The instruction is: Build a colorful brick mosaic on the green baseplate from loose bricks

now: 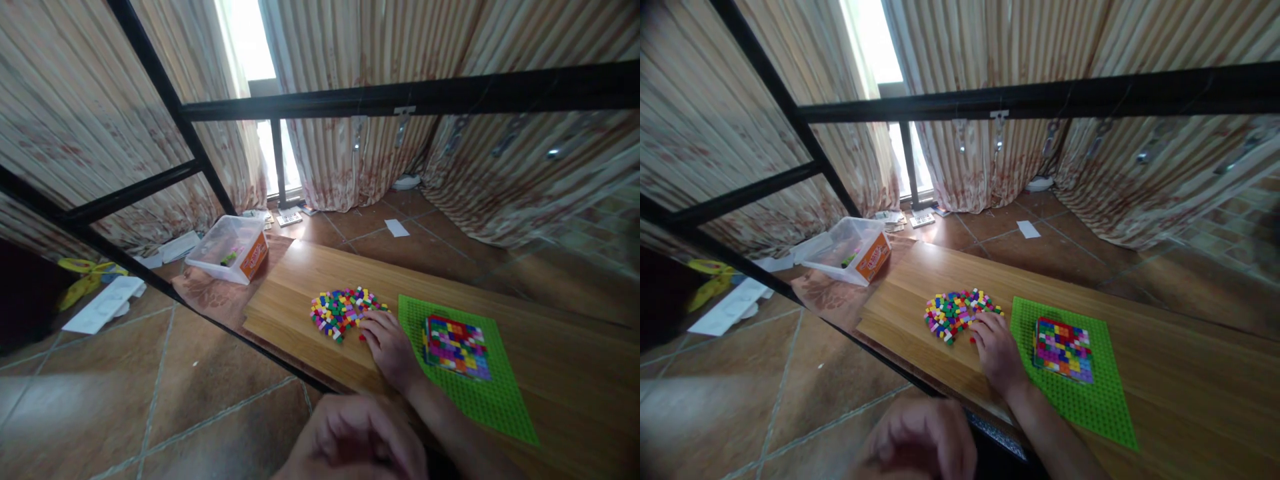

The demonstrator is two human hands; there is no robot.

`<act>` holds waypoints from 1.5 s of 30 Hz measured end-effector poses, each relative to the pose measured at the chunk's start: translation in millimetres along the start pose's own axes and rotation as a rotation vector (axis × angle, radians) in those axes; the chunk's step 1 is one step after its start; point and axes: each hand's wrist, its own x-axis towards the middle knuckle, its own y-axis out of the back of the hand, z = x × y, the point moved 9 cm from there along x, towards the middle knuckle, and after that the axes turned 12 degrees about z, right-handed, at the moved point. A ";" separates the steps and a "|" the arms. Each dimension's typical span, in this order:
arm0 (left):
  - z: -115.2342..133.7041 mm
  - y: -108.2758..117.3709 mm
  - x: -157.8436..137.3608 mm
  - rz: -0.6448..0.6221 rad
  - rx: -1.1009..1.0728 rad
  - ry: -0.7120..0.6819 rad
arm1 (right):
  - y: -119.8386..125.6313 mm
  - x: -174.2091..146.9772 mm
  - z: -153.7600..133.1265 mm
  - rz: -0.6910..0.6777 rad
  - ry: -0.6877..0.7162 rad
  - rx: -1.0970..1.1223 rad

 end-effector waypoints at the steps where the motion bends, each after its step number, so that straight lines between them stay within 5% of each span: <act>1: -5.6 9.7 13.9 0.084 0.020 0.017 | 3.0 -1.0 1.4 0.005 -0.011 -0.010; 4: -23.3 61.5 38.1 0.495 0.217 0.009 | 7.4 0.9 0.2 0.021 -0.037 -0.049; 6: -32.1 85.6 44.6 0.621 0.416 -0.026 | 3.4 6.3 -6.5 0.017 -0.036 -0.061; 10: -38.9 98.2 57.7 0.608 0.740 -0.148 | -17.7 20.2 -25.0 -0.027 -0.019 -0.084; 17: -34.9 75.1 71.0 0.537 1.054 -0.317 | -22.3 13.4 -25.4 -0.048 0.011 -0.143; 24: -41.0 62.3 77.2 0.497 1.115 -0.336 | 1.9 13.8 0.7 -0.026 -0.017 -0.279; 32: -38.6 60.8 78.3 0.488 1.118 -0.370 | -22.1 26.1 -3.1 -0.016 -0.098 -0.363; 45: -42.4 64.2 80.8 0.500 1.062 -0.324 | -14.9 24.0 -7.1 0.047 -0.185 -0.050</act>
